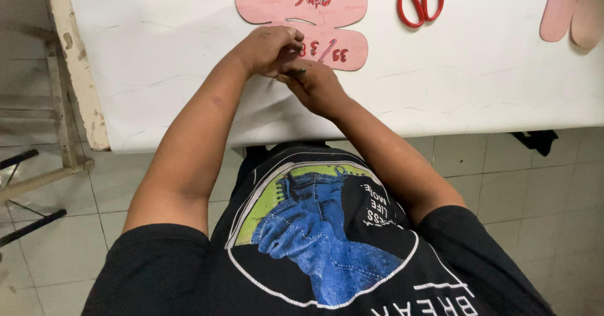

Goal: The person uses a pink shoe insole template to trace outlines onto a large white sheet of material. They repeatedly reposition the template and trace its perimeter with a pen, creating multiple insole-shaped outlines on the sheet.

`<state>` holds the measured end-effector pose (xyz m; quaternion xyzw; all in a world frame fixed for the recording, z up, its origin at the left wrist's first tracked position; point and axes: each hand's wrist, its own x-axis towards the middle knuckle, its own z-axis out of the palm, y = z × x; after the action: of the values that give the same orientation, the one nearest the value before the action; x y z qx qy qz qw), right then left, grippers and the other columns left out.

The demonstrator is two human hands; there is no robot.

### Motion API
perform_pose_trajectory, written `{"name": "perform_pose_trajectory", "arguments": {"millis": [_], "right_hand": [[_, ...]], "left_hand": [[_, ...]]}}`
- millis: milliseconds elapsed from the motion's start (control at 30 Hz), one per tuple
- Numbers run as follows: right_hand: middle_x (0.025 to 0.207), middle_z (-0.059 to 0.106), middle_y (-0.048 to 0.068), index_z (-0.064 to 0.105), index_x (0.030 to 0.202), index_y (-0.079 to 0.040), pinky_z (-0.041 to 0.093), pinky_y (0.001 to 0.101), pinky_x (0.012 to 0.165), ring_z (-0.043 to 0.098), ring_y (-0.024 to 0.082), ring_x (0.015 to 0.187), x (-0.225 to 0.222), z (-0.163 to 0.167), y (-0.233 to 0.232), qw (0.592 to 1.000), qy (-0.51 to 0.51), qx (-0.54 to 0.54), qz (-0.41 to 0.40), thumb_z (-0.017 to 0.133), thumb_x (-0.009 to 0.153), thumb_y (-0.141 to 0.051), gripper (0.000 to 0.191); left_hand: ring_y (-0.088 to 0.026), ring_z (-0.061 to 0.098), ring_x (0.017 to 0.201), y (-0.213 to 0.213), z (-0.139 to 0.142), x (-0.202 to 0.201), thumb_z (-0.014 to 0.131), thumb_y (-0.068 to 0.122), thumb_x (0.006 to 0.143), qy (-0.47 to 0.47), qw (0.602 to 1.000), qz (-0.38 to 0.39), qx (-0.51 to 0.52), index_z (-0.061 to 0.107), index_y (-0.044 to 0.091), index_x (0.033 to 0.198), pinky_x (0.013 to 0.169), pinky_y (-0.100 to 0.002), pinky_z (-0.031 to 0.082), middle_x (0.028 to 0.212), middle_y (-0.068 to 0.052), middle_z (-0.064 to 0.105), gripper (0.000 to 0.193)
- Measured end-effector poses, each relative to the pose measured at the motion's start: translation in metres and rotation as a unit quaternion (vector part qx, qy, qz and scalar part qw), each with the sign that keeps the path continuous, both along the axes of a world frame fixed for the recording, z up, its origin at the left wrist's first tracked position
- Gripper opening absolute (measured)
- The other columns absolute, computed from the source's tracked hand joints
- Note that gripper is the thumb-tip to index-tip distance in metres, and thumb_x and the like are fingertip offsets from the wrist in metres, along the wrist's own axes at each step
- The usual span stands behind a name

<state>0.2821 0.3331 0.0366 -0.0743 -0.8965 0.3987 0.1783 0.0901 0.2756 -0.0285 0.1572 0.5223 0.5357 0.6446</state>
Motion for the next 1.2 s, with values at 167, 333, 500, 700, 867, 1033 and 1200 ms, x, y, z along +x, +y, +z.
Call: {"name": "perform_pose_trajectory", "arguments": {"millis": [167,333,500,700,867,1033,1200], "right_hand": [[0.107,0.075,0.011,0.071,0.113,-0.01,0.059,0.0377,0.082,0.073,0.031,0.094,-0.019,-0.006,-0.016,0.999,0.021,-0.016,0.042,0.075,0.097,-0.013,0.017],[0.098,0.075,0.01,0.068,0.109,-0.005,0.059,0.0323,0.076,0.075,0.022,0.088,0.003,0.003,-0.001,0.995,0.015,-0.092,-0.04,0.072,0.1,-0.011,0.012],[0.092,0.074,0.008,0.066,0.11,0.0,0.057,0.0272,0.075,0.069,0.013,0.082,0.01,0.013,0.045,0.971,0.008,-0.155,-0.179,0.064,0.106,-0.012,0.013],[0.099,0.075,0.006,0.068,0.114,0.0,0.057,0.0263,0.084,0.07,0.011,0.094,-0.023,0.001,0.065,0.958,-0.007,-0.249,-0.146,0.066,0.104,-0.016,0.019],[0.098,0.073,0.007,0.068,0.114,0.0,0.058,0.027,0.083,0.069,0.011,0.094,-0.034,-0.005,0.059,0.944,-0.018,-0.301,-0.13,0.066,0.104,-0.016,0.019],[0.092,0.075,0.006,0.069,0.11,-0.001,0.059,0.027,0.075,0.073,0.011,0.086,-0.026,0.009,0.063,0.952,-0.048,-0.273,-0.128,0.066,0.103,-0.016,0.017],[0.087,0.074,0.006,0.071,0.105,-0.003,0.056,0.0296,0.07,0.071,0.016,0.075,-0.017,0.023,0.058,0.986,-0.037,0.021,-0.162,0.068,0.106,-0.015,0.013]], "left_hand": [[-0.017,0.066,0.099,-0.005,0.009,-0.005,0.048,0.028,0.098,0.126,0.99,-0.053,-0.021,0.071,0.0,0.123,0.09,-0.032,0.056,0.117,-0.012,0.073,0.044],[-0.02,0.068,0.109,-0.016,0.013,0.005,0.043,0.028,0.104,0.312,0.94,-0.066,0.118,0.07,0.003,0.12,0.1,-0.034,0.053,0.121,-0.01,0.073,0.04],[-0.027,0.062,0.115,-0.046,0.031,0.039,0.063,0.02,0.095,0.616,0.768,-0.018,0.172,0.075,0.013,0.11,0.099,-0.042,0.047,0.131,-0.004,0.068,0.02],[-0.021,0.06,0.114,-0.058,0.059,0.06,0.068,0.018,0.093,0.692,0.706,0.011,0.148,0.072,0.015,0.11,0.095,-0.041,0.045,0.132,0.004,0.063,0.017],[-0.02,0.059,0.112,-0.063,0.066,0.063,0.069,0.019,0.09,0.706,0.696,-0.004,0.13,0.071,0.015,0.111,0.093,-0.04,0.045,0.132,0.005,0.062,0.022],[-0.019,0.059,0.111,-0.069,0.065,0.065,0.068,0.02,0.095,0.71,0.693,-0.012,0.122,0.072,0.016,0.113,0.093,-0.04,0.045,0.132,0.006,0.062,0.019],[-0.018,0.059,0.112,-0.075,0.062,0.067,0.067,0.021,0.093,0.716,0.688,-0.01,0.118,0.072,0.017,0.113,0.094,-0.04,0.045,0.131,0.007,0.062,0.02]]}}
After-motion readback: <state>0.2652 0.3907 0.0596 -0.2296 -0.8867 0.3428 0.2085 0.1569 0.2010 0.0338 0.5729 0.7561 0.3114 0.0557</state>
